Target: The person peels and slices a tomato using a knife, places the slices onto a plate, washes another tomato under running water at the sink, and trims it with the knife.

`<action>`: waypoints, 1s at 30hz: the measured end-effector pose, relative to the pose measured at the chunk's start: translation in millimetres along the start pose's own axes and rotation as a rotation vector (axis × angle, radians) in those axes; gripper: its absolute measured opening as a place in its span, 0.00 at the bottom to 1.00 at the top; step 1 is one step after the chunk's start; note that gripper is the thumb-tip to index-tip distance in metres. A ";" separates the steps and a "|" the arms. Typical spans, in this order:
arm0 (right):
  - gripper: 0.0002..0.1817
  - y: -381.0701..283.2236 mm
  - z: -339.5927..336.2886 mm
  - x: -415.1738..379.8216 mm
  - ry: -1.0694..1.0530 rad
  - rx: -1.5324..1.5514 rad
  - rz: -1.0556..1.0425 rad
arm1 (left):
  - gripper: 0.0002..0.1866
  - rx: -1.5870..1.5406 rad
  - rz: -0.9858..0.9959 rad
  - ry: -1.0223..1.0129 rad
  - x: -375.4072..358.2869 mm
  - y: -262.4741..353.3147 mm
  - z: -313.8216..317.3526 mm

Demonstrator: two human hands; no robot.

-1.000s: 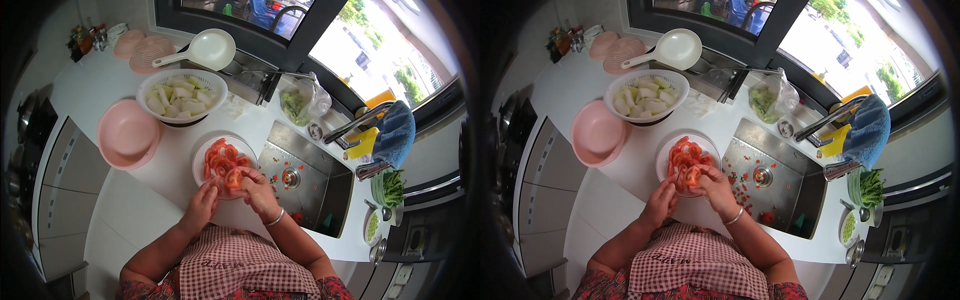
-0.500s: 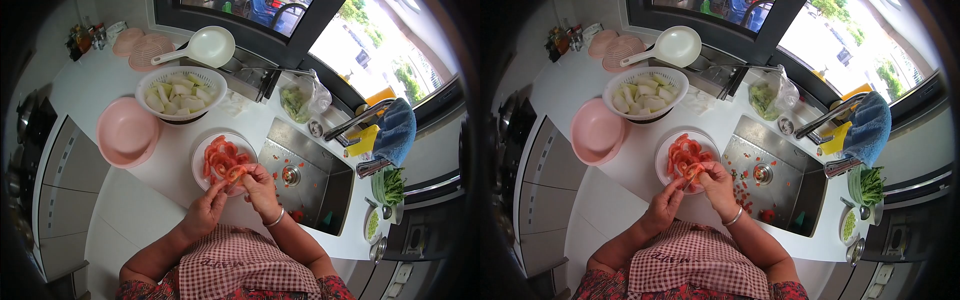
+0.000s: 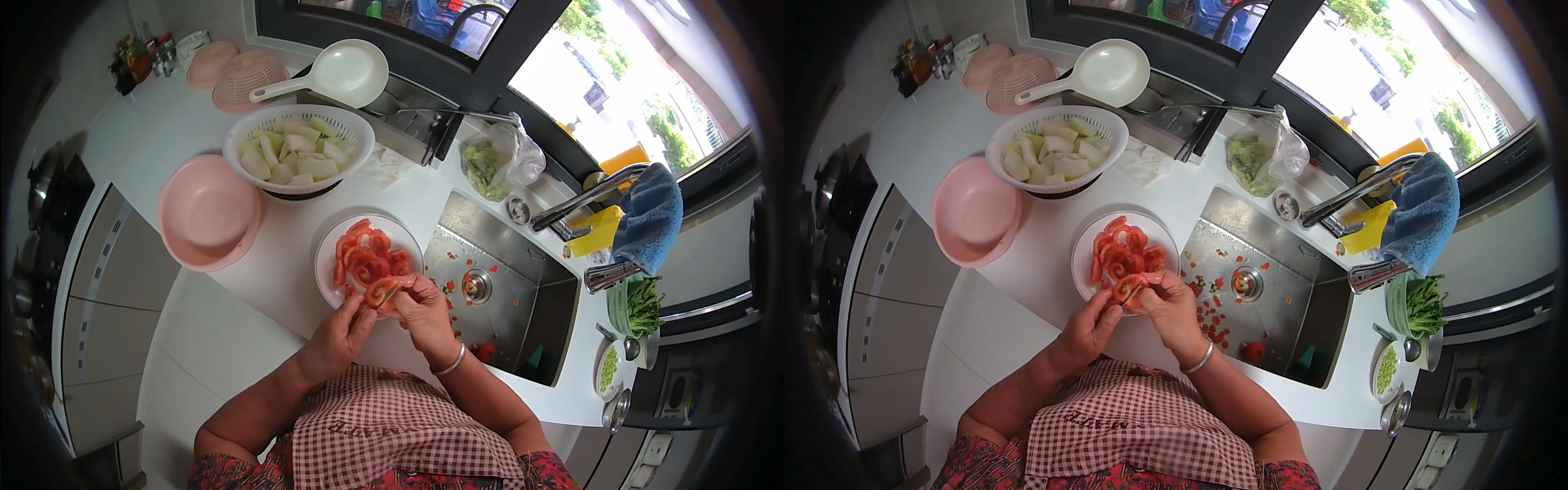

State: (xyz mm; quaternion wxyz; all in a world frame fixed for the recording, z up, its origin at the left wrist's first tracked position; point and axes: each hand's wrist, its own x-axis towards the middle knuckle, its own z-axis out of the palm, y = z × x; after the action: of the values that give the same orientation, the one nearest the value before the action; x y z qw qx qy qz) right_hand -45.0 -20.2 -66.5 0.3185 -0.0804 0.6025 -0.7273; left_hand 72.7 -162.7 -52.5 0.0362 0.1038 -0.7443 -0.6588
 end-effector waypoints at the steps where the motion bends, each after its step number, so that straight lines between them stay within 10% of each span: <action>1: 0.08 3.2 0.3 -0.3 0.001 0.000 0.000 | 0.20 -0.024 0.024 -0.006 2.7 -3.8 0.3; 30: 0.17 6.7 -17.2 2.6 -0.237 0.273 0.464 | 0.24 -0.187 0.099 -0.222 15.9 -9.1 -16.8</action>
State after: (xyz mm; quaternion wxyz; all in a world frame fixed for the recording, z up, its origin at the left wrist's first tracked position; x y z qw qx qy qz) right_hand -53.2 -8.0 -77.9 0.5525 0.0188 0.4600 -0.6949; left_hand 61.4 -183.3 -60.6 -0.0041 -0.0103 -0.6832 -0.7302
